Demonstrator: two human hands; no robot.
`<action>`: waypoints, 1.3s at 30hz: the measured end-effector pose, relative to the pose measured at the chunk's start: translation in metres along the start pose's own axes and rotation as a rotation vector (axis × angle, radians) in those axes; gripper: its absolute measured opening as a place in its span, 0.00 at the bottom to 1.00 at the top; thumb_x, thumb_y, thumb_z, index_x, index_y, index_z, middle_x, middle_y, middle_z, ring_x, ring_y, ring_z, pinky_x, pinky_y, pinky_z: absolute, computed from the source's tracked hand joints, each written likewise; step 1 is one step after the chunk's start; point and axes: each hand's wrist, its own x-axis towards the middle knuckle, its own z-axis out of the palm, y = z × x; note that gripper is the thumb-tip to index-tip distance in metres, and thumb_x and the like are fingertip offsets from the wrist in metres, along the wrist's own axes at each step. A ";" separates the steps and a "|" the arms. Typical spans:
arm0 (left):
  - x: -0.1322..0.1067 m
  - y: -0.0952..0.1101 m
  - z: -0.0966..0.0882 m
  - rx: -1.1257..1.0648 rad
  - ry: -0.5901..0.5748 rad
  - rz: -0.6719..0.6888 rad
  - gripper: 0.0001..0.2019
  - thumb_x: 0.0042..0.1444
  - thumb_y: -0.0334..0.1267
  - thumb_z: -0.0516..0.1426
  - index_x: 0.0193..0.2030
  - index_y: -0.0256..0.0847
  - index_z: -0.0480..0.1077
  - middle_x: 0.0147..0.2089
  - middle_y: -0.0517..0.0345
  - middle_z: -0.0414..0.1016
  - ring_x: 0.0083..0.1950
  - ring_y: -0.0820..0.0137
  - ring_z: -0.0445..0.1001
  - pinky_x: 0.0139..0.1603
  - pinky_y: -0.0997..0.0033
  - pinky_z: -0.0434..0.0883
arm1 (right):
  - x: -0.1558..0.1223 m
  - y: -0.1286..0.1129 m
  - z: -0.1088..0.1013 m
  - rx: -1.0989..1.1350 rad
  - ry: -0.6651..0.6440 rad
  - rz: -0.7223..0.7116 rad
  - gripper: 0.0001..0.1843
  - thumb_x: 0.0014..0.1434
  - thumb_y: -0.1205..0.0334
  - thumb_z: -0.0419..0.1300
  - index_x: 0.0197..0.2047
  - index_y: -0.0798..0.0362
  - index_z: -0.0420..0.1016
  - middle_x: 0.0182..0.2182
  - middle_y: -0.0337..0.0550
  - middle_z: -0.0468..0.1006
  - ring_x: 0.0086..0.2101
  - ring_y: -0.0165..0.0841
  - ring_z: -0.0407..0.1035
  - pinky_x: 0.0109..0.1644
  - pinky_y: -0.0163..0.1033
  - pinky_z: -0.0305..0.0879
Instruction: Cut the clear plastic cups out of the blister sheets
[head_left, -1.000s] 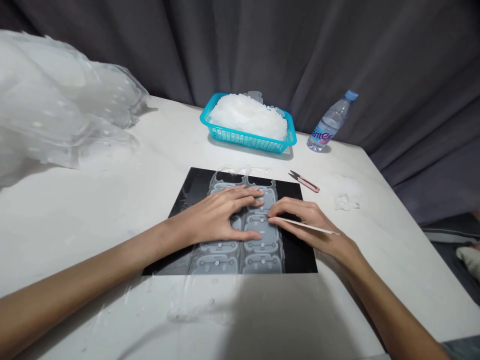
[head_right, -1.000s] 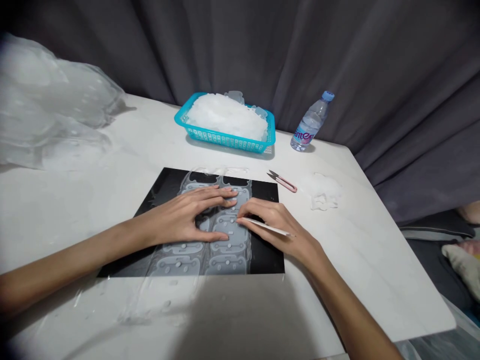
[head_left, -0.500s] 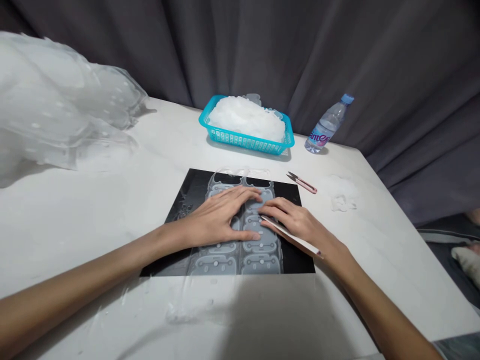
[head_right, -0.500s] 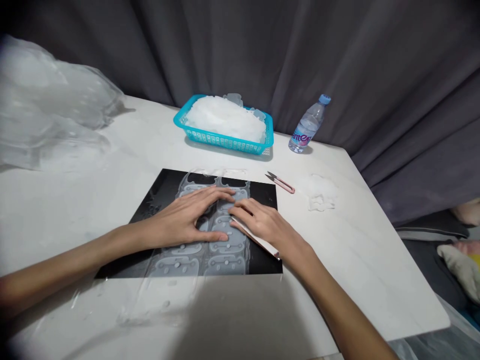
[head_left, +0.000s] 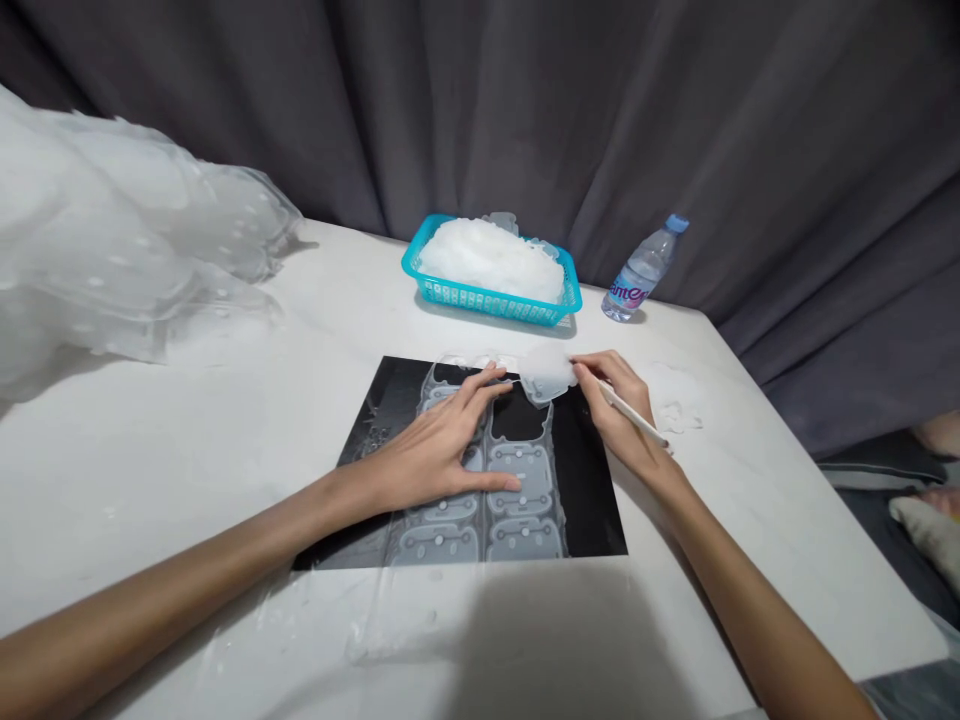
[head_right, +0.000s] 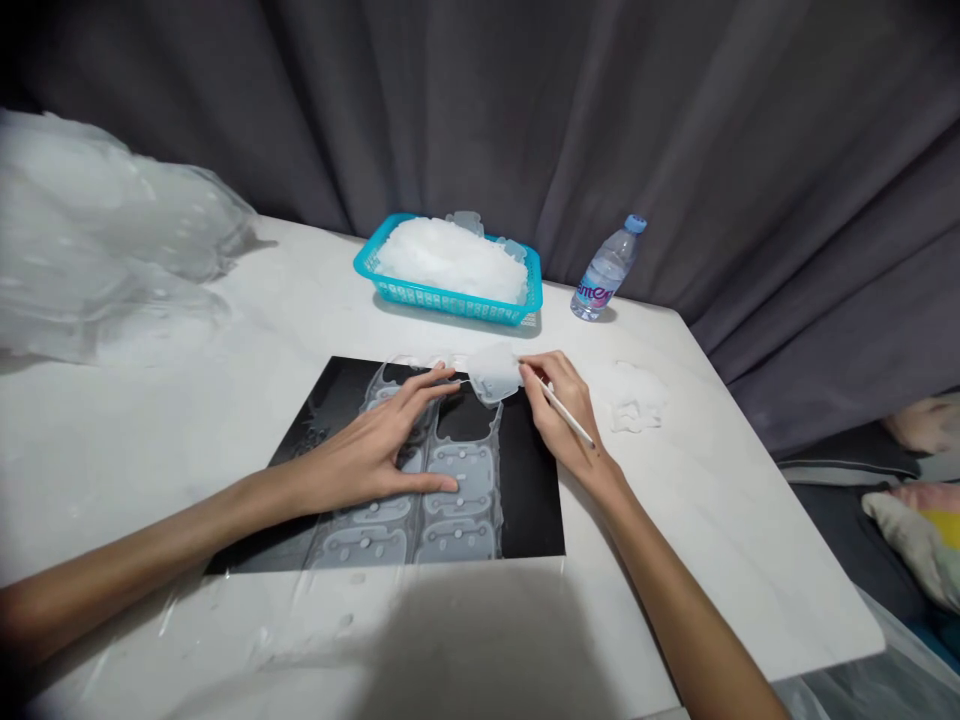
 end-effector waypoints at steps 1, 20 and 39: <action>0.000 0.002 -0.002 -0.036 0.058 -0.020 0.41 0.58 0.68 0.61 0.71 0.45 0.62 0.76 0.43 0.57 0.74 0.46 0.60 0.72 0.46 0.61 | -0.005 -0.008 -0.001 0.032 -0.018 0.010 0.10 0.72 0.59 0.57 0.46 0.50 0.79 0.42 0.44 0.80 0.43 0.38 0.75 0.50 0.44 0.70; 0.007 -0.003 -0.007 -0.447 0.121 -0.204 0.16 0.62 0.51 0.64 0.42 0.41 0.70 0.39 0.59 0.77 0.38 0.67 0.73 0.38 0.69 0.64 | -0.009 -0.028 0.035 0.131 -0.426 -0.034 0.15 0.76 0.56 0.52 0.47 0.49 0.80 0.43 0.45 0.80 0.47 0.39 0.69 0.56 0.47 0.64; -0.015 0.011 -0.006 -0.343 0.357 -0.110 0.13 0.69 0.47 0.58 0.37 0.43 0.65 0.32 0.61 0.75 0.27 0.73 0.66 0.29 0.73 0.63 | 0.018 0.010 0.052 -0.371 -0.212 0.000 0.10 0.69 0.66 0.51 0.38 0.52 0.72 0.40 0.55 0.76 0.44 0.47 0.66 0.52 0.51 0.63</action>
